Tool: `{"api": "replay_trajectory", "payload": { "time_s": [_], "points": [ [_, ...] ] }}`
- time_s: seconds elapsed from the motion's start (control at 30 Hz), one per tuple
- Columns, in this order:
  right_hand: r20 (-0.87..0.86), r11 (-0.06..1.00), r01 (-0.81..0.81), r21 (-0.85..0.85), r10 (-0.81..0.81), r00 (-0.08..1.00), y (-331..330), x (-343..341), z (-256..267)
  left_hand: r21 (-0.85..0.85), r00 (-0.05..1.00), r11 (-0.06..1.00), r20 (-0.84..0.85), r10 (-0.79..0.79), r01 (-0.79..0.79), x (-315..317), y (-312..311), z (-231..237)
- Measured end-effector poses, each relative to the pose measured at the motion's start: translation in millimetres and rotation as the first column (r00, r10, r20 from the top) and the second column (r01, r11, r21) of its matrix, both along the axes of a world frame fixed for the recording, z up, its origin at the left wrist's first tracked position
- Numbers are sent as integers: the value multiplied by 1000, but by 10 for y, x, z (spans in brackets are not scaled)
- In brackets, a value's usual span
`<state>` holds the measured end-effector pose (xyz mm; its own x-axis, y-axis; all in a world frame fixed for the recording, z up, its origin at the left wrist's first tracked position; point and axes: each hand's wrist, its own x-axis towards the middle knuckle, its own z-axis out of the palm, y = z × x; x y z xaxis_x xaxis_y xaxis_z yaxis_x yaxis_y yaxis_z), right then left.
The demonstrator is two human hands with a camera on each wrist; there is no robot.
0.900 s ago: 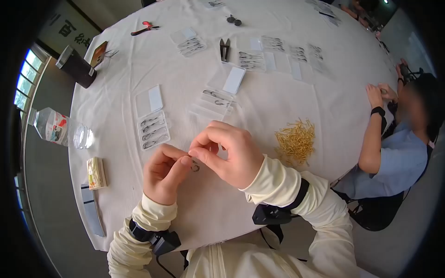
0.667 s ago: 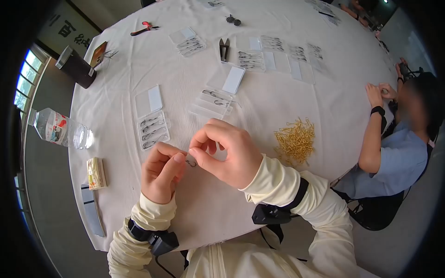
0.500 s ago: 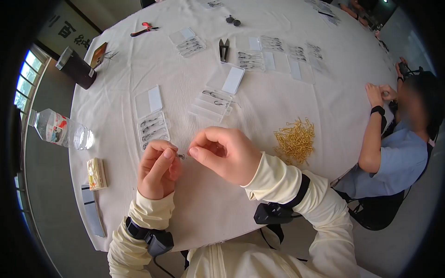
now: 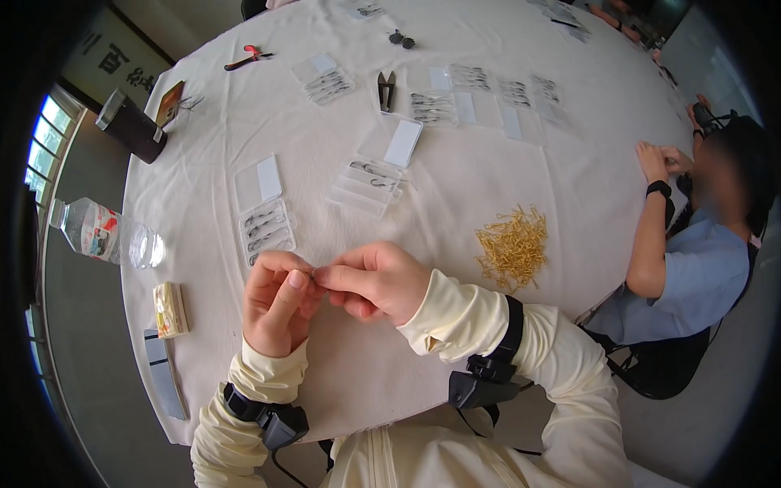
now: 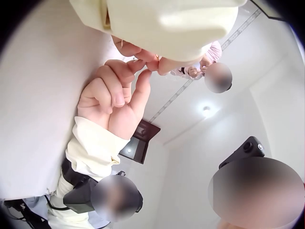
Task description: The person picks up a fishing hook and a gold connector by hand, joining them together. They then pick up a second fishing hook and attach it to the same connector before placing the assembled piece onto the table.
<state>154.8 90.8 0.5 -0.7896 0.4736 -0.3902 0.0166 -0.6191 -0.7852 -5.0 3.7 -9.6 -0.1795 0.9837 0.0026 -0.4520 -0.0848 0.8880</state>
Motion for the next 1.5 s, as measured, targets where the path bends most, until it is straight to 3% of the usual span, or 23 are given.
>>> {"api": "replay_trajectory", "payload": {
  "time_s": [0.17,0.4,0.5,0.53,0.57,0.7,0.77,0.8,0.87,1.17,1.5],
  "points": [
    [-67,982,21,-187,-34,997,26,3,-31,70,998,997,-48,-33,36,-9,1,-11],
    [-110,983,34,-179,-54,992,30,13,-48,52,1000,999,-11,-15,16,16,-1,40],
    [-40,994,109,-31,-110,993,-7,1,-20,-47,999,998,5,47,-46,-3,-8,30],
    [-35,944,206,256,-204,978,-24,-19,-32,-64,994,993,-45,100,-102,-7,-2,16],
    [-58,807,281,520,-294,954,-35,-31,-40,-80,984,984,-96,150,-158,-7,-1,7],
    [-87,751,319,578,-332,939,-38,-33,22,-88,973,980,-164,165,-181,17,-16,54],
    [82,867,119,484,-180,980,-37,-22,100,-113,973,974,-139,182,-198,13,-13,55],
    [82,867,118,484,-179,980,-23,-13,101,-112,973,973,-139,183,-200,1,-12,35],
    [98,975,0,221,-23,995,7,-5,93,-73,983,981,-53,174,-177,-26,-5,-19],
    [9,997,22,-78,-21,1000,42,-17,17,-29,995,998,-72,62,-64,-41,-44,4],
    [-54,993,35,-115,-41,998,55,-7,8,69,981,997,-188,52,-40,37,-26,49]
  ]
}}
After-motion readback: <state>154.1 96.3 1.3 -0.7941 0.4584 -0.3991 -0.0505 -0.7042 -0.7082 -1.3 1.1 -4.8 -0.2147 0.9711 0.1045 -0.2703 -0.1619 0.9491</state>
